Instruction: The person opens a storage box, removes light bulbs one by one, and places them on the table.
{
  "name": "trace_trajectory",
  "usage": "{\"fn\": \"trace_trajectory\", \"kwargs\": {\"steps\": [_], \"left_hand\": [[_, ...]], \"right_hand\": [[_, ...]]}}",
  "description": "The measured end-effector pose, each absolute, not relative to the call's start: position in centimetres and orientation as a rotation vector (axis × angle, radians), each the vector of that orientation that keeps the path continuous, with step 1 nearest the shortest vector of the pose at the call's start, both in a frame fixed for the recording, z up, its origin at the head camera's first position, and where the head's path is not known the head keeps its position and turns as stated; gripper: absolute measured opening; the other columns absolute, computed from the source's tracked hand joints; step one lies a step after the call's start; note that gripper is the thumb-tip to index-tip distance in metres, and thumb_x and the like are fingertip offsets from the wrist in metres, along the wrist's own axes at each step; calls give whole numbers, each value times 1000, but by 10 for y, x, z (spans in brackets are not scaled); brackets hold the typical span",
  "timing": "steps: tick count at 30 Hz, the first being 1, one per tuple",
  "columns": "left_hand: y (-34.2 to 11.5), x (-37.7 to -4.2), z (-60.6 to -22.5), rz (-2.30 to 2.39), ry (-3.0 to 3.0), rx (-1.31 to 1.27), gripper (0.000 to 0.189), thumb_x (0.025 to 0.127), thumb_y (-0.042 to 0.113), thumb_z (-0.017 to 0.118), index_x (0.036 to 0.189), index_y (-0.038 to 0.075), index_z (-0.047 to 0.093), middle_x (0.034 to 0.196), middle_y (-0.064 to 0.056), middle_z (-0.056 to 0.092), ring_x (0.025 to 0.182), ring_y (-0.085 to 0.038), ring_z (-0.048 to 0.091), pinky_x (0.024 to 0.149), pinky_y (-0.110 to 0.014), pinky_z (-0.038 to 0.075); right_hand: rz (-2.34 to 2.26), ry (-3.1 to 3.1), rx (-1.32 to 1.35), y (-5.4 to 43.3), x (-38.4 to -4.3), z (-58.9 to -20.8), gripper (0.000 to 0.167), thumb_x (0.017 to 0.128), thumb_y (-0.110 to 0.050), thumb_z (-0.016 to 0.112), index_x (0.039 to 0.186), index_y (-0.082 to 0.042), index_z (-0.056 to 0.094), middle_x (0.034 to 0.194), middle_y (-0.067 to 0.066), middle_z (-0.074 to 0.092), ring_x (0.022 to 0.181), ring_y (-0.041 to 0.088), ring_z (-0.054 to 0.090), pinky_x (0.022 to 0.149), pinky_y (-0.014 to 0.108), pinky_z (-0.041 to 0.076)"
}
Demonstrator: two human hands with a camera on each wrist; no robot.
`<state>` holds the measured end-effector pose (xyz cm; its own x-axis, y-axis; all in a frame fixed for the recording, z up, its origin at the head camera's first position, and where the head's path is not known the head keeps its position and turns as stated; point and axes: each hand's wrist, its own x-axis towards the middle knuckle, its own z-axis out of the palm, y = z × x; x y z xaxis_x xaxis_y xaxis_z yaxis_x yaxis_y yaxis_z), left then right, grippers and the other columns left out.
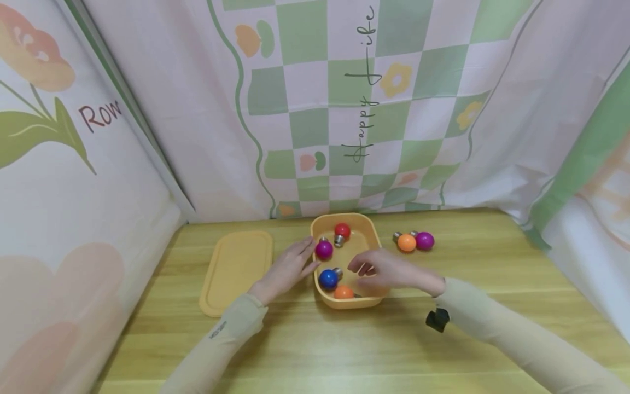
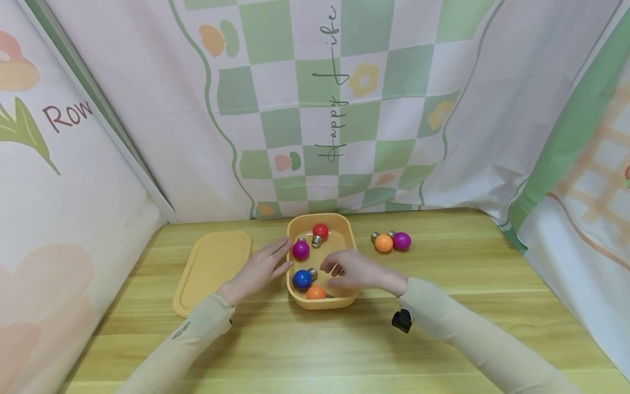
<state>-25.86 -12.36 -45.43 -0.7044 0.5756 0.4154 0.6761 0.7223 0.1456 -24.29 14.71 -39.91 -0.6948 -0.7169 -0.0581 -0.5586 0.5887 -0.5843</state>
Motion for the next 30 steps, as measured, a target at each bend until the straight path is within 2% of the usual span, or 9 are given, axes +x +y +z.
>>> {"fn": "trace_trajectory", "kwargs": {"steps": [10, 22, 30], "left_hand": [[-123, -258, -452, -427, -2622, -962, 54, 97, 26, 64, 138, -6, 52, 141, -28, 55, 128, -40, 58, 110, -49, 49], [-123, -258, -454, -384, -2641, -947, 55, 98, 31, 61, 139, -5, 51, 142, -26, 54, 129, -38, 57, 111, -46, 49], [-123, -259, -454, -397, -2635, -947, 55, 98, 30, 62, 139, -5, 52, 142, -26, 54, 129, -38, 57, 111, -45, 49]], "right_hand": [[-740, 2445, -1072, 131, -243, -403, 32, 89, -13, 70, 117, 2, 67, 116, 18, 71, 101, 29, 70, 86, 37, 63], [-673, 2372, -1169, 122, -247, -410, 19, 85, -3, 71, 105, -3, 69, 101, 11, 74, 92, 22, 70, 81, 29, 63], [-630, 2376, -1146, 120, -249, -414, 19, 85, -3, 72, 105, -6, 69, 100, 7, 74, 91, 18, 70, 81, 27, 62]]}}
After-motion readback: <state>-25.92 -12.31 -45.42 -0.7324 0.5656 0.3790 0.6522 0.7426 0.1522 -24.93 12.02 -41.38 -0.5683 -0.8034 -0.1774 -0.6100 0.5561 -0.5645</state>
